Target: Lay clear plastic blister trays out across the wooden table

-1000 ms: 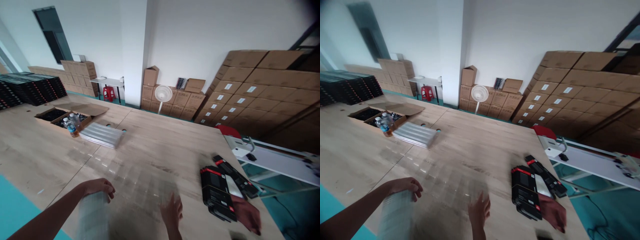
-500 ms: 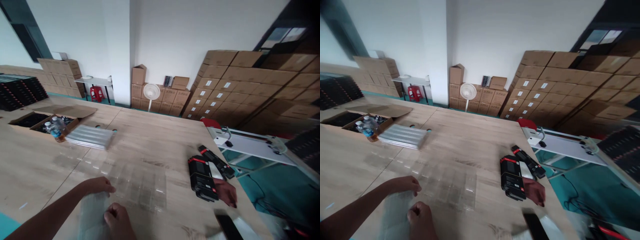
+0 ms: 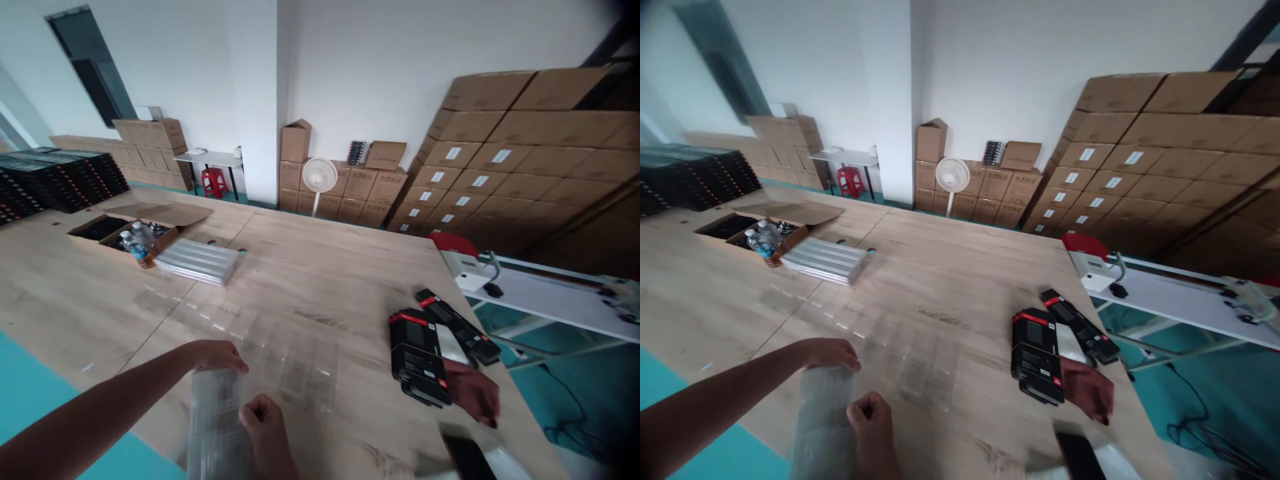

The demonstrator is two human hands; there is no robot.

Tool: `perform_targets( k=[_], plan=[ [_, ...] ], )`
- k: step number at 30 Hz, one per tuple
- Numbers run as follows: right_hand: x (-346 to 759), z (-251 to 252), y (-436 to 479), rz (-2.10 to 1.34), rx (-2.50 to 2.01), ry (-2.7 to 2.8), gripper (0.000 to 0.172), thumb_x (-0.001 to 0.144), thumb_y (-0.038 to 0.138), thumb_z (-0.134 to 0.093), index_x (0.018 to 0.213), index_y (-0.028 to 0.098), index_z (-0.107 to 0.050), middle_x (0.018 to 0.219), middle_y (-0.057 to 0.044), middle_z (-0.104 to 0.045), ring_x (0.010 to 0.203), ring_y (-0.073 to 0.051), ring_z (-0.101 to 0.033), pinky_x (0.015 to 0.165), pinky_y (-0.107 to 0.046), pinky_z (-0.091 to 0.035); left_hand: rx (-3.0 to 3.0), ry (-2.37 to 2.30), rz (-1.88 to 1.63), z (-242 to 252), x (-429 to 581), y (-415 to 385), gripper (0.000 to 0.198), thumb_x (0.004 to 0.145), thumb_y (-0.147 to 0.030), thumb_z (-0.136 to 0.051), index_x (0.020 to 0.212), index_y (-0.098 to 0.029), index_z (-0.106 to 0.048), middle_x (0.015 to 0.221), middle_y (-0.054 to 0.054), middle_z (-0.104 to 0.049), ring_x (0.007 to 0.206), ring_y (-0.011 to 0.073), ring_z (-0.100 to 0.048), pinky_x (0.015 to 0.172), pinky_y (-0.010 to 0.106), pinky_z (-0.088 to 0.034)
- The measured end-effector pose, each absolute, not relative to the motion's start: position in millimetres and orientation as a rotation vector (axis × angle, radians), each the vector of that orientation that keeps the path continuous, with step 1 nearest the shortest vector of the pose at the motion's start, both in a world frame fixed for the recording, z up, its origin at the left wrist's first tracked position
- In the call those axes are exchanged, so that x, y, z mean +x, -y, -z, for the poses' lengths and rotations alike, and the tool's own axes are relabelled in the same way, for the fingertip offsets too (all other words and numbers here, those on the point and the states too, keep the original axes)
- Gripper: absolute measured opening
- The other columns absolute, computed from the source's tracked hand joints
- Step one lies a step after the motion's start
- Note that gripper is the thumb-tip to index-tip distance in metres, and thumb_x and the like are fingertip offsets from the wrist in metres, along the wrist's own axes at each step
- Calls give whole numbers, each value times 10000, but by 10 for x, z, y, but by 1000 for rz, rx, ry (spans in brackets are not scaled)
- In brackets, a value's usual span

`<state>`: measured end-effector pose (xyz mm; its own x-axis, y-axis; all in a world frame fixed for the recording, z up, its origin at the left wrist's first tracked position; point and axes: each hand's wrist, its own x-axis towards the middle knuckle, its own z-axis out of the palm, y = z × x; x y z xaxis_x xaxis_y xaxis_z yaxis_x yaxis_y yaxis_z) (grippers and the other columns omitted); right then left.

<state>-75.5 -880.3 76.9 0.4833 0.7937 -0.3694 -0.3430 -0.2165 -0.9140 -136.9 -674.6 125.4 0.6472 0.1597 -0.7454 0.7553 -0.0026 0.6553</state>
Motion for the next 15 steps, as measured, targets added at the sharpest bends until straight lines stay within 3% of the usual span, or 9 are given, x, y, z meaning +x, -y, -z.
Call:
perform_targets(
  k=[8, 15],
  plan=[
    [-532, -546, 9241, -1207, -1235, 171, 400, 609, 515, -682, 582, 231, -403, 548, 74, -336, 544, -100, -292, 541, -249, -275, 1474, -751, 530, -1134, -1095, 7210, 319, 645, -476, -712, 615, -161, -669, 530, -7, -547, 457, 117, -432, 490, 266, -308],
    [-90, -344, 9562, -951, -1250, -21, 390, 643, 552, -679, 618, 231, -460, 588, 50, -447, 572, -124, -429, 573, -255, -393, 1363, -964, 434, -932, -1079, 7360, 267, 617, -407, -722, 722, -162, -702, 633, 16, -629, 572, 169, -552, 563, 275, -393]
  ],
)
